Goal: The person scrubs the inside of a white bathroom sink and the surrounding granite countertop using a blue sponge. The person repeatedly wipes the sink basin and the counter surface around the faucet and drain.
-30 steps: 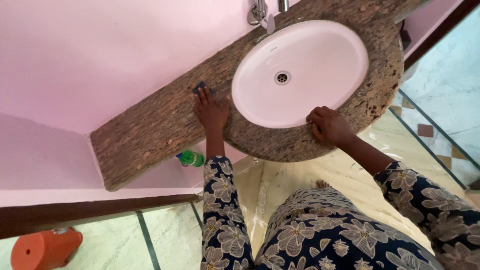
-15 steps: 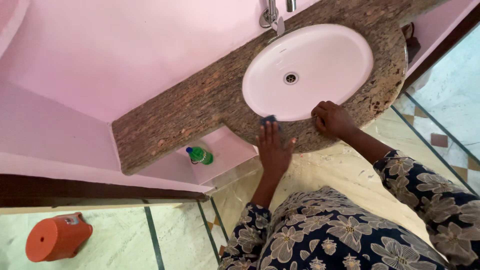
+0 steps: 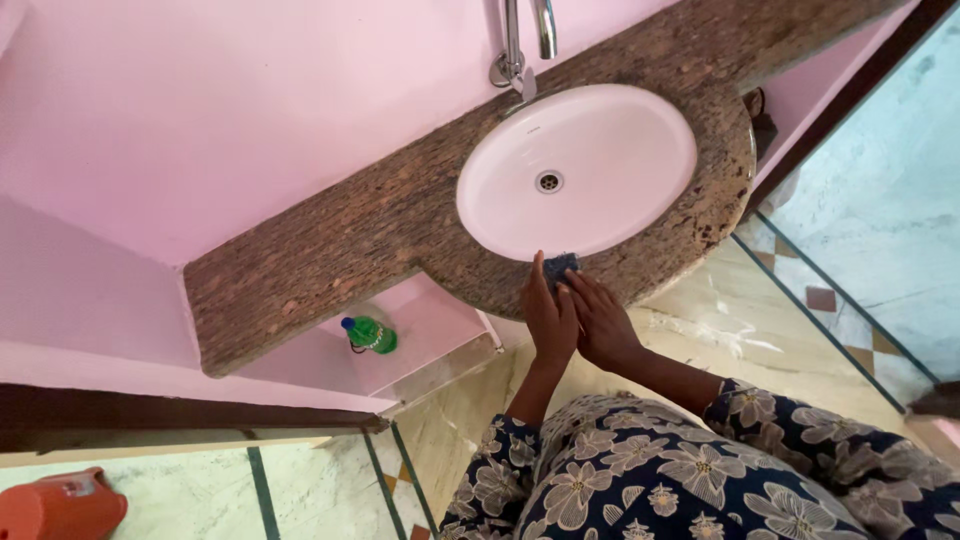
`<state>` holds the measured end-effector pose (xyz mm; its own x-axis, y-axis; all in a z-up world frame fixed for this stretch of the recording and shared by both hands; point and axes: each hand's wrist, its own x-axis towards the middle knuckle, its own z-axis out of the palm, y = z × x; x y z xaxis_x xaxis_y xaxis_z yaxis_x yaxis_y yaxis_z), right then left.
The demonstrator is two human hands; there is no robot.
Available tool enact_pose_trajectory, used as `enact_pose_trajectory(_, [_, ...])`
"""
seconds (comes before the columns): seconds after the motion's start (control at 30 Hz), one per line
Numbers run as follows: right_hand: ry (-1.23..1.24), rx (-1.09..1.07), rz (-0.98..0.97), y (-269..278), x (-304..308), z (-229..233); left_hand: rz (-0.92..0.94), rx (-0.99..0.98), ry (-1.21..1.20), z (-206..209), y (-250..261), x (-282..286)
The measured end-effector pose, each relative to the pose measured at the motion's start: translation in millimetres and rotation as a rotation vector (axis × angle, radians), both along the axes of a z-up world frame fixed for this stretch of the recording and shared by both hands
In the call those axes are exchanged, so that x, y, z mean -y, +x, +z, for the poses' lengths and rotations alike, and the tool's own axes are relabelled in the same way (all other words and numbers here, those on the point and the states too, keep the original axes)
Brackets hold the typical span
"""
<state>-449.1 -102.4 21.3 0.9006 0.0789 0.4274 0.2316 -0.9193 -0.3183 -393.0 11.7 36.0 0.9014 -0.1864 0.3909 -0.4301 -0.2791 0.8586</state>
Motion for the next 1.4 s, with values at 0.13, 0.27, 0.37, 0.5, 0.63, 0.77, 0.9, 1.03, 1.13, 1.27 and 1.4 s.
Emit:
enact_pose_trajectory(0.13, [-0.117,-0.037,0.073,-5.7,19.4,-3.9,0.051,0.107,0.195,-1.0,11.2,11.4])
enact_pose_trajectory(0.27, [-0.151,-0.09,-0.001,-16.1,74.6,-7.3,0.179,0.178,0.405,-9.1,29.5,21.5])
enact_pose_trajectory(0.37, [0.011,0.06,-0.074,-23.0,123.6,-4.6,0.253,0.114,0.529,-11.6,45.3,22.9])
enact_pose_trajectory(0.5, [0.228,0.077,-0.229,6.3,194.3,17.8,0.304,0.084,0.68,-3.9,52.7,33.5])
enact_pose_trajectory(0.63, [0.136,0.22,-0.117,43.2,255.3,30.1,0.31,0.0,0.775,-3.9,53.2,37.2])
enact_pose_trajectory(0.77, [0.093,0.231,-0.122,82.7,308.1,25.9,0.319,-0.01,0.812,-7.9,55.1,38.4])
enact_pose_trajectory(0.9, [0.079,0.197,-0.163,118.3,359.4,16.8,0.403,-0.023,0.926,-10.4,62.6,45.1])
enact_pose_trajectory(1.03, [0.002,0.235,-0.16,168.3,413.7,12.6,0.306,-0.118,0.92,-4.6,74.8,103.7])
enact_pose_trajectory(1.13, [-0.059,0.224,-0.191,204.9,458.2,10.0,0.071,-0.196,0.736,2.8,66.2,192.3])
enact_pose_trajectory(1.27, [-0.036,0.237,-0.206,244.5,527.7,-9.5,-0.154,-0.079,0.665,13.5,67.1,284.8])
enact_pose_trajectory(1.4, [-0.097,0.339,-0.197,257.9,611.6,-29.6,-0.207,0.018,0.792,20.0,75.6,328.5])
